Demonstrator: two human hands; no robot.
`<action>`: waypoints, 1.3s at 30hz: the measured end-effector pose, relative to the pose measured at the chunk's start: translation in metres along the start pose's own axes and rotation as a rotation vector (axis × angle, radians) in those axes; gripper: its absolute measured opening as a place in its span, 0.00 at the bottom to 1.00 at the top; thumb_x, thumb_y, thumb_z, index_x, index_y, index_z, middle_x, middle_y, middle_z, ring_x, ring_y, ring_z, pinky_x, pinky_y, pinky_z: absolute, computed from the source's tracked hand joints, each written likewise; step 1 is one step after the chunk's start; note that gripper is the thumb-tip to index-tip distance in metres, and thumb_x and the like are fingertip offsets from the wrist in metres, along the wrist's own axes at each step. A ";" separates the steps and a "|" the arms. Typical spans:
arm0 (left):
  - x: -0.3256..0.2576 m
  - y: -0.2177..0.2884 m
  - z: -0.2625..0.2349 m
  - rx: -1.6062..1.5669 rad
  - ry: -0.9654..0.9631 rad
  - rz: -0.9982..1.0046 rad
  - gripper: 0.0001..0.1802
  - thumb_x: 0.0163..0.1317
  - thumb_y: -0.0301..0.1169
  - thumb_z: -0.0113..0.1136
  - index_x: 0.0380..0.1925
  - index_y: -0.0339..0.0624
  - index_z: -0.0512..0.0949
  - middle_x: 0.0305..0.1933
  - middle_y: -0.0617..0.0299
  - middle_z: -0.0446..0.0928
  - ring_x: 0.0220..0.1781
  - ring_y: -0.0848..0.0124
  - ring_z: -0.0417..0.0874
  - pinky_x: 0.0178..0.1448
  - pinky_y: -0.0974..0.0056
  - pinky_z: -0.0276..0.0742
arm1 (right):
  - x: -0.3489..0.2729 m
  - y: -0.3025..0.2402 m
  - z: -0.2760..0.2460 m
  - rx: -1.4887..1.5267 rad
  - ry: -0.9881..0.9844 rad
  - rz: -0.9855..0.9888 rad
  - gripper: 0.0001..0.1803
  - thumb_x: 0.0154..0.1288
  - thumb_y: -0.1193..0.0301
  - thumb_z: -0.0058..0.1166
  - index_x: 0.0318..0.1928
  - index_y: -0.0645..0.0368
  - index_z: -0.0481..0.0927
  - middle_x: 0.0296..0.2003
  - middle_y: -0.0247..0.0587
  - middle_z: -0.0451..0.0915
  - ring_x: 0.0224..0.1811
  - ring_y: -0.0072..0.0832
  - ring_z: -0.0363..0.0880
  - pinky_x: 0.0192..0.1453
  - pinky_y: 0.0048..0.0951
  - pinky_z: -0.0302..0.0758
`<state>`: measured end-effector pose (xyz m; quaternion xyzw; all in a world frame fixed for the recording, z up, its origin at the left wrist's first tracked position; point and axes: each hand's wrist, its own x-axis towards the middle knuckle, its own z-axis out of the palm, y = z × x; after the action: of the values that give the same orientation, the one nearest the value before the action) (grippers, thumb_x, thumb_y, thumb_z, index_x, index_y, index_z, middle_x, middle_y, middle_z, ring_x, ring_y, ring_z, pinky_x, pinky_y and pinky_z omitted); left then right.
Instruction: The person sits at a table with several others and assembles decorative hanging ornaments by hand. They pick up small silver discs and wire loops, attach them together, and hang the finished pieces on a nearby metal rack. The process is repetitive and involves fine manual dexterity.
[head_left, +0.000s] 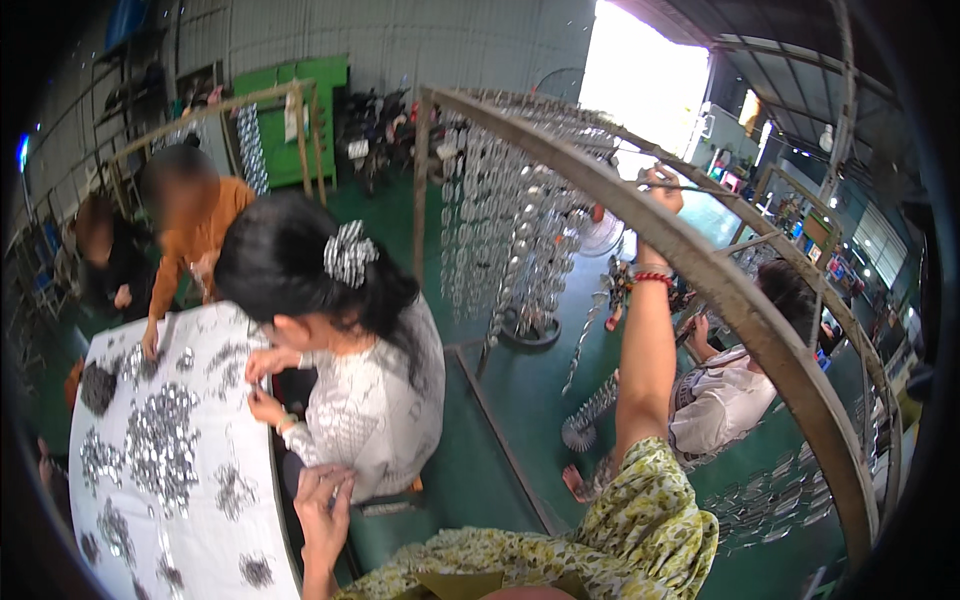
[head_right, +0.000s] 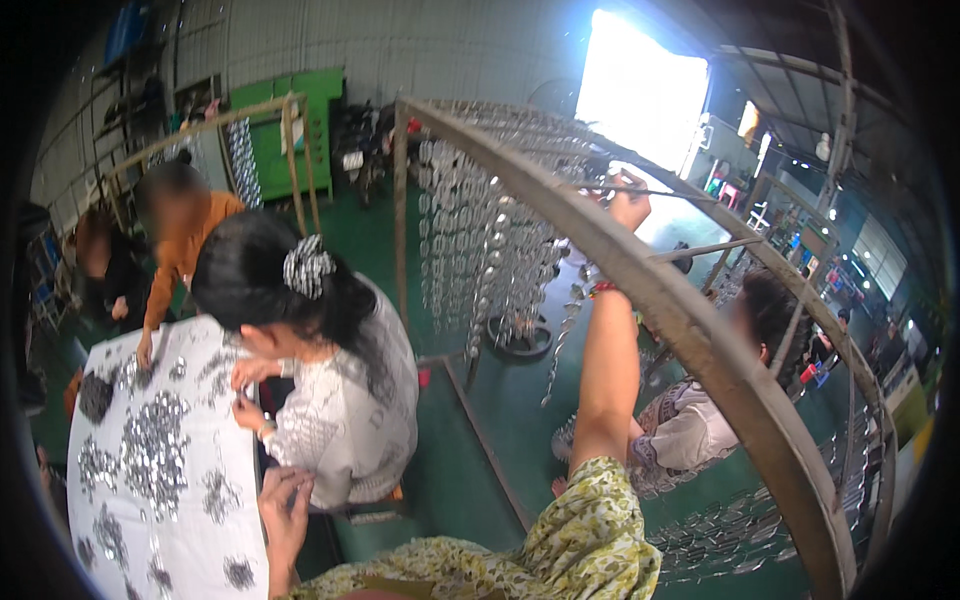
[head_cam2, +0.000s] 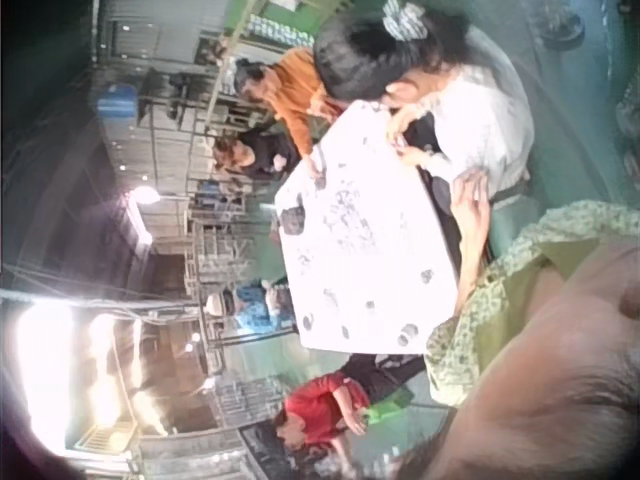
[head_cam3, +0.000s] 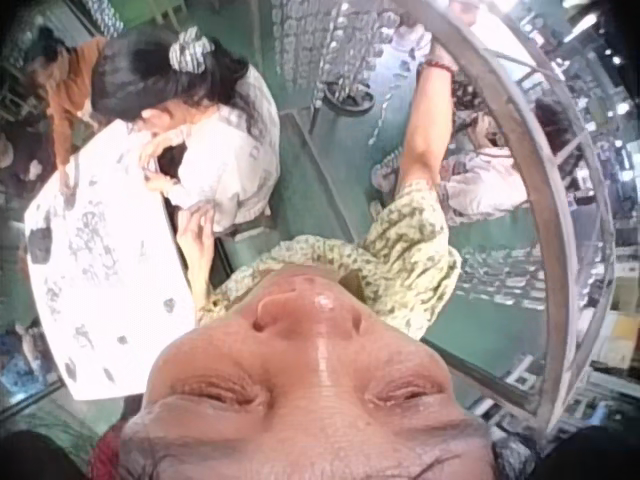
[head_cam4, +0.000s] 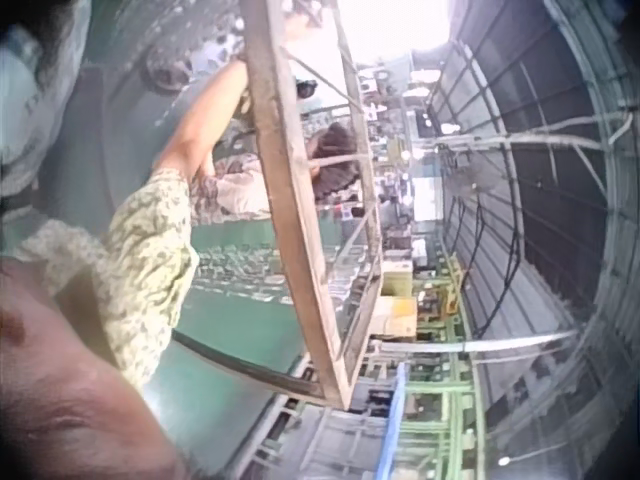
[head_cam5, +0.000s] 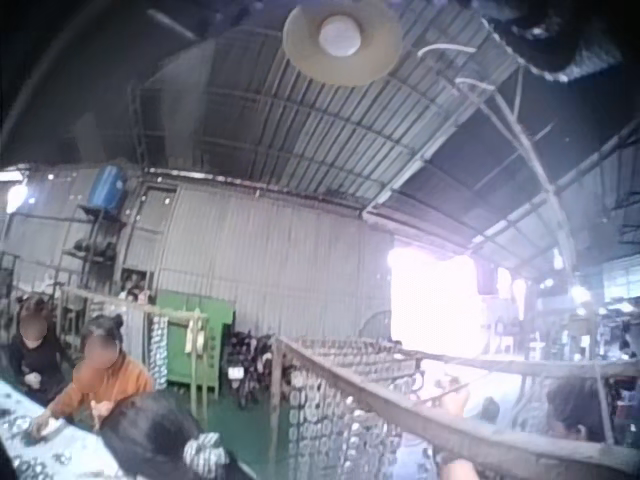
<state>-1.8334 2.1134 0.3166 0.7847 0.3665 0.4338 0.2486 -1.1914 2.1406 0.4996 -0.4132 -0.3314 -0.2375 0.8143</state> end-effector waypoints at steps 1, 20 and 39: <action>0.000 0.001 0.001 0.010 -0.004 0.003 0.07 0.49 0.18 0.59 0.31 0.34 0.81 0.34 0.53 0.77 0.40 0.59 0.77 0.46 0.61 0.72 | -0.007 -0.008 -0.003 -0.005 0.003 -0.026 0.12 0.61 0.75 0.54 0.45 0.68 0.76 0.32 0.43 0.81 0.32 0.24 0.78 0.37 0.24 0.75; -0.029 -0.010 -0.009 0.168 0.105 -0.165 0.06 0.49 0.19 0.60 0.29 0.32 0.81 0.33 0.53 0.77 0.38 0.58 0.76 0.43 0.60 0.72 | -0.025 0.069 0.133 -0.016 -0.249 0.197 0.19 0.64 0.65 0.51 0.52 0.63 0.74 0.41 0.42 0.79 0.42 0.29 0.75 0.50 0.29 0.71; -0.027 -0.020 -0.011 0.128 0.034 -0.255 0.06 0.51 0.19 0.60 0.31 0.32 0.80 0.34 0.52 0.78 0.38 0.57 0.77 0.44 0.60 0.72 | -0.025 0.054 0.158 0.227 -0.265 0.291 0.15 0.61 0.67 0.56 0.44 0.63 0.77 0.39 0.39 0.79 0.41 0.27 0.76 0.50 0.26 0.72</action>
<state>-1.8596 2.1046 0.2943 0.7385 0.4944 0.3875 0.2449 -1.2262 2.3037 0.5226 -0.3898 -0.3968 -0.0222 0.8307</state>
